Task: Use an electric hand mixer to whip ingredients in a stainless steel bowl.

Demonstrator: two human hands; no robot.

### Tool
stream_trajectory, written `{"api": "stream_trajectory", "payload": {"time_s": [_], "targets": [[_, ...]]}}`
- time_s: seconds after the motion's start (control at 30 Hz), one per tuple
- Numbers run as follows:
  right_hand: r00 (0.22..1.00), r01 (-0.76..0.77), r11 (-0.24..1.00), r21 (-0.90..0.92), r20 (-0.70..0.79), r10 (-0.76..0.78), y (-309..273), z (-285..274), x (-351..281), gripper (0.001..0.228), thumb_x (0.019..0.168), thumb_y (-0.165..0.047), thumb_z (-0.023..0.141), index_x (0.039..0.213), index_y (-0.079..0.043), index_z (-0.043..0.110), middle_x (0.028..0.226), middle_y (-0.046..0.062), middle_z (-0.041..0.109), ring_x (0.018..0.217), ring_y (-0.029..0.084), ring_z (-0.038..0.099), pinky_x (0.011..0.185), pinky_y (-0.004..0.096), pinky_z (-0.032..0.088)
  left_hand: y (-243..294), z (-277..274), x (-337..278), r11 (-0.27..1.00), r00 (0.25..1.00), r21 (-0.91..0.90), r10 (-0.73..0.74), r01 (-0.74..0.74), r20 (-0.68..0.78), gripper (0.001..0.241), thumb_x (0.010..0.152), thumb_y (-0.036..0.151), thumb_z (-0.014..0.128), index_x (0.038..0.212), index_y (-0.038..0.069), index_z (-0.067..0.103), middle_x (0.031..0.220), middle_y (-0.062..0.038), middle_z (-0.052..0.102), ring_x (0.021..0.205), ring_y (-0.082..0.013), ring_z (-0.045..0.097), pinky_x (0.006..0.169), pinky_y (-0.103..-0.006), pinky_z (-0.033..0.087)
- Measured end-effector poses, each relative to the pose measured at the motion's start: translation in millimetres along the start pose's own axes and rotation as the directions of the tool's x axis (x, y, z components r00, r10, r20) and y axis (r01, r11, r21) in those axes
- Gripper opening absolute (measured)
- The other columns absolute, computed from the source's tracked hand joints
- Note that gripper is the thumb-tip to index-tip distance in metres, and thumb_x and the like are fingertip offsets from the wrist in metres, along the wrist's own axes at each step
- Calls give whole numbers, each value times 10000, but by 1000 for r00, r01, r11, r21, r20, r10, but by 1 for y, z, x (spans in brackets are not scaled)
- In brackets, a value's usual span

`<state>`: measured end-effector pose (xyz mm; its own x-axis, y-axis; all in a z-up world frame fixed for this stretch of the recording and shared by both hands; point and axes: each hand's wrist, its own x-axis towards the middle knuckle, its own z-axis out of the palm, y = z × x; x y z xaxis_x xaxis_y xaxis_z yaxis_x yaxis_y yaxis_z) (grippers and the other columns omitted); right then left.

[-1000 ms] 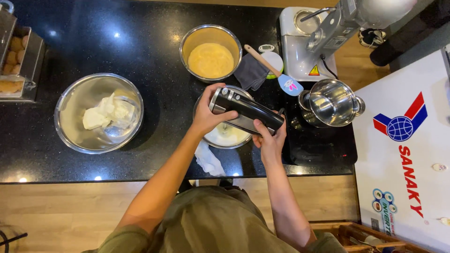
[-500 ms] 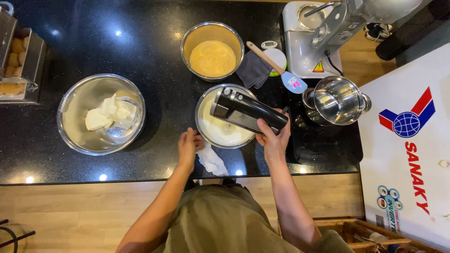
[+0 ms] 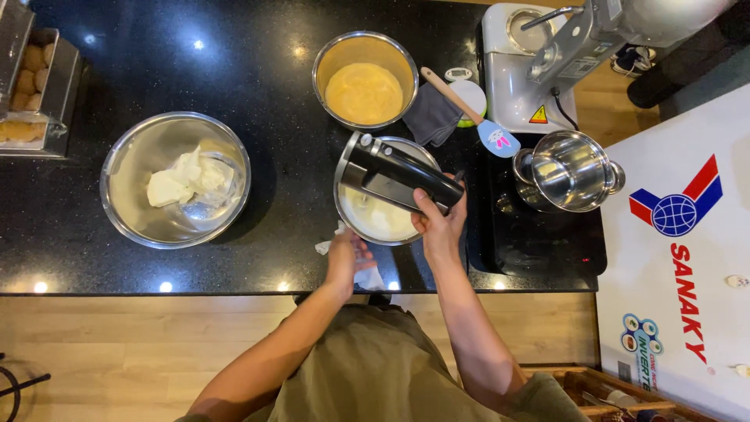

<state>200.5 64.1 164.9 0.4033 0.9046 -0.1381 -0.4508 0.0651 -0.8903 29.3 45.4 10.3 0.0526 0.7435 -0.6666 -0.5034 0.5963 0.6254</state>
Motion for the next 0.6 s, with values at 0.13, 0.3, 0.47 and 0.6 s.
{"api": "stream_trajectory", "payload": {"time_s": [0.13,0.3,0.47,0.6], "targets": [[993,-32,998,-53,-117,26,-14,-8,-4,507,843,-36,781,1257,-153,514,902,15,660,575,98,595,433,206,383,22,11,-44,905,960,422,-159,47,233,535,1037,496,415,1146,6,601,1022,-113,655,908,-225,657,855,-454,584],[994,30,998,-57,-99,-35,-17,-33,-13,492,847,-23,770,1250,-150,519,863,28,635,535,107,548,402,209,307,54,21,-56,840,712,514,-253,-174,655,691,1029,610,346,1235,38,675,1263,-118,716,1220,-220,658,1086,-381,470],[996,3,999,-49,-85,-7,-15,-26,-20,476,845,-10,765,1235,-125,518,876,26,638,542,104,550,404,220,312,86,22,-54,908,487,402,-300,-118,820,940,1007,736,161,1429,6,577,1485,-171,593,1467,-268,469,1241,-428,302],[999,-6,1000,-10,-35,6,-4,-10,-13,485,850,-12,776,1241,-116,509,915,12,644,587,88,565,429,217,329,100,25,-49,925,428,374,-314,-61,847,1021,975,778,136,1473,-18,538,1501,-198,572,1471,-294,463,1235,-448,287]]}}
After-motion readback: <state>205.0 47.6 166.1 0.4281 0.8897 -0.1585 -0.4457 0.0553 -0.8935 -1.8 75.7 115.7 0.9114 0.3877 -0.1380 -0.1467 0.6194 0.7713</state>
